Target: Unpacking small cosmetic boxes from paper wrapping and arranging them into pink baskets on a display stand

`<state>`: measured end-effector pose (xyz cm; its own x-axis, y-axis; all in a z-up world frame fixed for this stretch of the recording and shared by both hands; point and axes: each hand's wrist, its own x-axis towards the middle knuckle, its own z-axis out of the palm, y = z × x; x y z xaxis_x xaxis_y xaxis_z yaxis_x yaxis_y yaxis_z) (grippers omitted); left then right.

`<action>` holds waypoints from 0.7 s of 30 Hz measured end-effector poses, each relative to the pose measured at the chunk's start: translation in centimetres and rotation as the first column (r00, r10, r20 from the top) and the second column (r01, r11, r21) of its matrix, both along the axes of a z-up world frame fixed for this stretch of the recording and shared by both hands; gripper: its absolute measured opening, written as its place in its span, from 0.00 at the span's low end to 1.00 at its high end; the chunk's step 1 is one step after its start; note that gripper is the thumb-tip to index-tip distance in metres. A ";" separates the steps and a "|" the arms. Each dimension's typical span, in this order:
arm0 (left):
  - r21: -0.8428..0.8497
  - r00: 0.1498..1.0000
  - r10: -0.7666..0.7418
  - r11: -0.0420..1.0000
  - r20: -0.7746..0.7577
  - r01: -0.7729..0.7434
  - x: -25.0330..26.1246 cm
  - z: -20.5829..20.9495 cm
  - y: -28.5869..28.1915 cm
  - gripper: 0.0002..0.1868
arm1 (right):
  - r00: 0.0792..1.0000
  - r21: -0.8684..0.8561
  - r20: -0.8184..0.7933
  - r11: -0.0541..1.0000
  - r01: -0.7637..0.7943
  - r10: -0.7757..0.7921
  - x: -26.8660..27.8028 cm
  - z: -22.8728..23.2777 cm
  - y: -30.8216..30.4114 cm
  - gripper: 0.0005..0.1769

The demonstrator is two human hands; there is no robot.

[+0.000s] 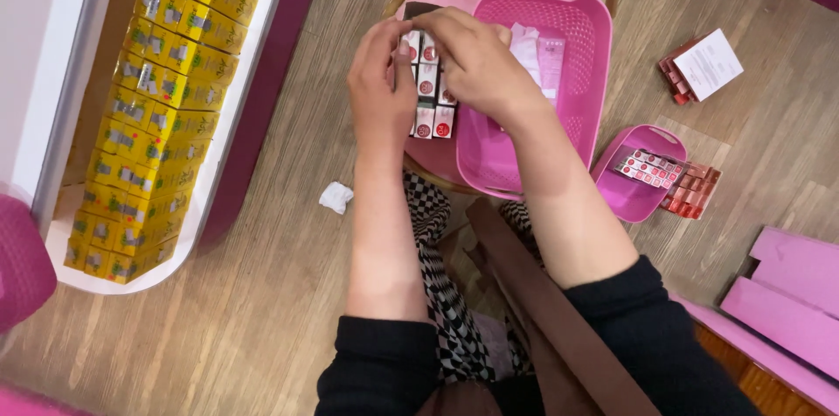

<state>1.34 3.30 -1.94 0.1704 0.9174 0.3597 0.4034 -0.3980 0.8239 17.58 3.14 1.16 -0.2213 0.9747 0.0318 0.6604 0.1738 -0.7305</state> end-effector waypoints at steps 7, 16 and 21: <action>-0.053 0.995 -0.020 0.998 -0.102 0.015 -0.2 -0.4 -0.1 0.15 | 0.986 0.199 -0.162 0.980 0.002 0.031 0.6 2.9 -3.9 0.18; -0.090 0.941 -0.107 0.993 -0.322 0.082 0.5 0.4 -0.3 0.20 | 0.978 0.327 -0.206 0.943 0.057 0.012 1.4 2.6 -5.0 0.12; -0.032 0.959 -0.109 0.994 -0.263 0.104 0.5 0.1 -0.1 0.21 | 0.940 0.191 0.151 0.924 -0.332 0.307 2.7 0.4 -6.7 0.26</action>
